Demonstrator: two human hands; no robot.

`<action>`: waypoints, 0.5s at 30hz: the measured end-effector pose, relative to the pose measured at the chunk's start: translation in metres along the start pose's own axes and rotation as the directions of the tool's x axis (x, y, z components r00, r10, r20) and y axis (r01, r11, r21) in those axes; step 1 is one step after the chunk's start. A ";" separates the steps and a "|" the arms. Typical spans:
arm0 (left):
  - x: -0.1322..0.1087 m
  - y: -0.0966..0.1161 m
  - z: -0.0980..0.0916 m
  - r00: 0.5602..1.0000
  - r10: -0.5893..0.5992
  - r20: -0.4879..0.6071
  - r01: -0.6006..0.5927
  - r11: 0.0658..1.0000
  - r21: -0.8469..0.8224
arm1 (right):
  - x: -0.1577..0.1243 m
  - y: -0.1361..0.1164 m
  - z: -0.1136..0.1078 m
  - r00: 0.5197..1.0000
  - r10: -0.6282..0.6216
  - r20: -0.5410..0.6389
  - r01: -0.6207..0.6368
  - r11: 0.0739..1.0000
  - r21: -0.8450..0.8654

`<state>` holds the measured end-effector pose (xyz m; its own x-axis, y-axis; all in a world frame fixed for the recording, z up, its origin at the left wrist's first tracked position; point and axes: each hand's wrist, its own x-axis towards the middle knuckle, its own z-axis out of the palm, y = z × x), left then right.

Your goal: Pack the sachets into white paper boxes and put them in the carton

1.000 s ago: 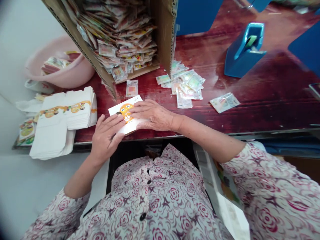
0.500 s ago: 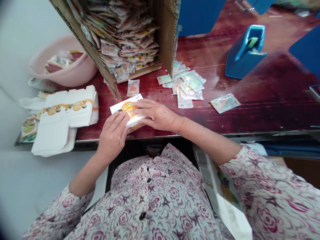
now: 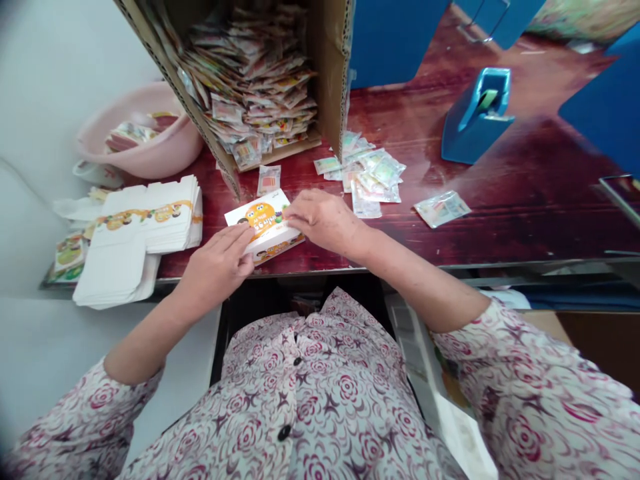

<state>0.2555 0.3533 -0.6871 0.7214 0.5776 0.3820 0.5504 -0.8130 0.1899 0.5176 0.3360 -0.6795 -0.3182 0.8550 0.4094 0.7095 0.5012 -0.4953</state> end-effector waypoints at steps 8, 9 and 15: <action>-0.003 0.002 -0.001 1.000 -0.022 -0.003 0.022 0.999 -0.042 | -0.019 -0.008 0.014 0.976 0.189 -0.110 -0.187 0.982 0.032; -0.002 0.001 -0.002 1.000 -0.016 -0.002 0.016 0.999 -0.049 | -0.018 -0.009 0.014 0.971 0.209 -0.118 -0.203 0.977 0.060; 0.010 -0.007 -0.016 1.000 -0.019 -0.017 0.016 0.989 -0.149 | -0.007 -0.013 0.005 0.955 0.283 -0.087 -0.258 0.940 0.223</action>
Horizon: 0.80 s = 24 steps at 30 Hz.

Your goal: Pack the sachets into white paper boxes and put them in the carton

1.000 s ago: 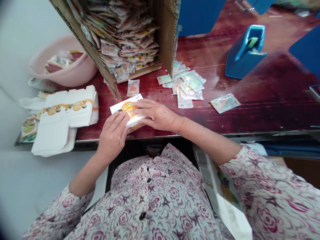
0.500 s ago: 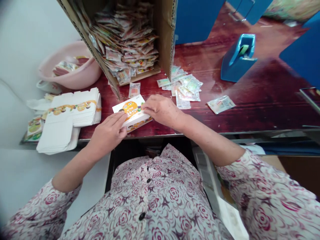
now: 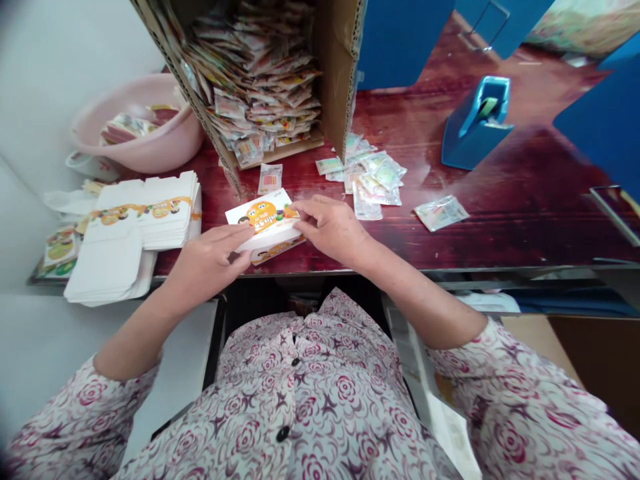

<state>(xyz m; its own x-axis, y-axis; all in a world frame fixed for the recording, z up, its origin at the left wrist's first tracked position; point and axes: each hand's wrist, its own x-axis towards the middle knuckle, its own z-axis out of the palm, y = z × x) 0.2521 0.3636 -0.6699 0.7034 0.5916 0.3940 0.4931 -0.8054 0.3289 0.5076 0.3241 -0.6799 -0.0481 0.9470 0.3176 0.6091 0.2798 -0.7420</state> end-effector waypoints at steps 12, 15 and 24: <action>-0.016 0.004 0.017 0.968 -0.023 -0.251 0.025 1.000 0.007 | 0.004 0.020 -0.002 0.989 -0.140 0.053 0.138 0.990 0.040; -0.023 0.002 0.027 0.929 0.000 -0.369 -0.025 0.998 -0.062 | 0.005 0.029 -0.001 0.980 -0.192 0.053 0.190 0.981 0.034; -0.027 0.000 0.039 0.886 0.139 -0.442 -0.169 0.985 -0.028 | -0.003 0.037 -0.001 0.951 -0.308 0.031 0.304 0.949 0.085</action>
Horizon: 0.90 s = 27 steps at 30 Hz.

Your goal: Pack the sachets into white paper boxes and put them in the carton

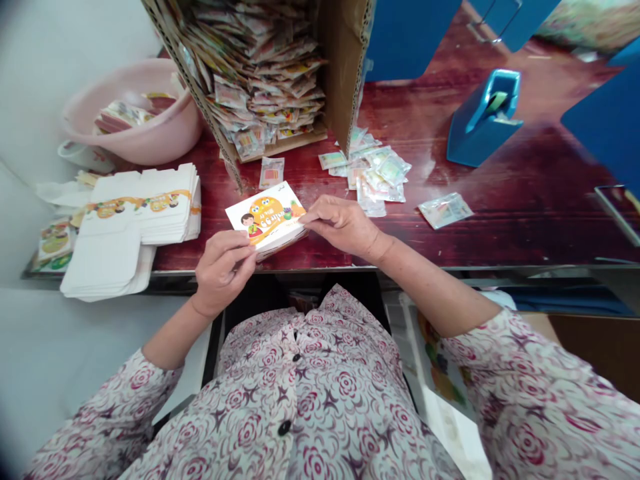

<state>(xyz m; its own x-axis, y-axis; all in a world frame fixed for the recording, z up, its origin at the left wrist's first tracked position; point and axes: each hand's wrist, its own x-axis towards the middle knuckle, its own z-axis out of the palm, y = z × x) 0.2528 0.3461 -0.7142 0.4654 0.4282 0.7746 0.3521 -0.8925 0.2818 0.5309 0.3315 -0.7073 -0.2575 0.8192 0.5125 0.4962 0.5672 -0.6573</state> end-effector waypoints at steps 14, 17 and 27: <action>0.000 -0.007 0.016 0.998 0.052 -0.018 -0.051 0.998 0.049 | -0.008 0.002 0.017 0.998 -0.048 -0.033 0.032 0.928 -0.372; 0.005 -0.008 0.021 0.999 0.049 0.005 -0.049 0.996 0.081 | -0.008 0.005 0.019 0.989 -0.147 -0.031 0.117 0.881 -0.458; 0.035 0.010 0.057 1.000 -0.016 0.026 0.011 0.985 0.174 | 0.016 0.016 0.004 0.983 -0.177 0.040 0.174 0.853 -0.491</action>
<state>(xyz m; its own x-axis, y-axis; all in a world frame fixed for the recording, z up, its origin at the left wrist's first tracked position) 0.3190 0.3601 -0.7163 0.4809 0.4457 0.7550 0.4934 -0.8494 0.1872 0.5317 0.3538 -0.7121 -0.3744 0.7083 0.5985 0.7860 0.5848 -0.2004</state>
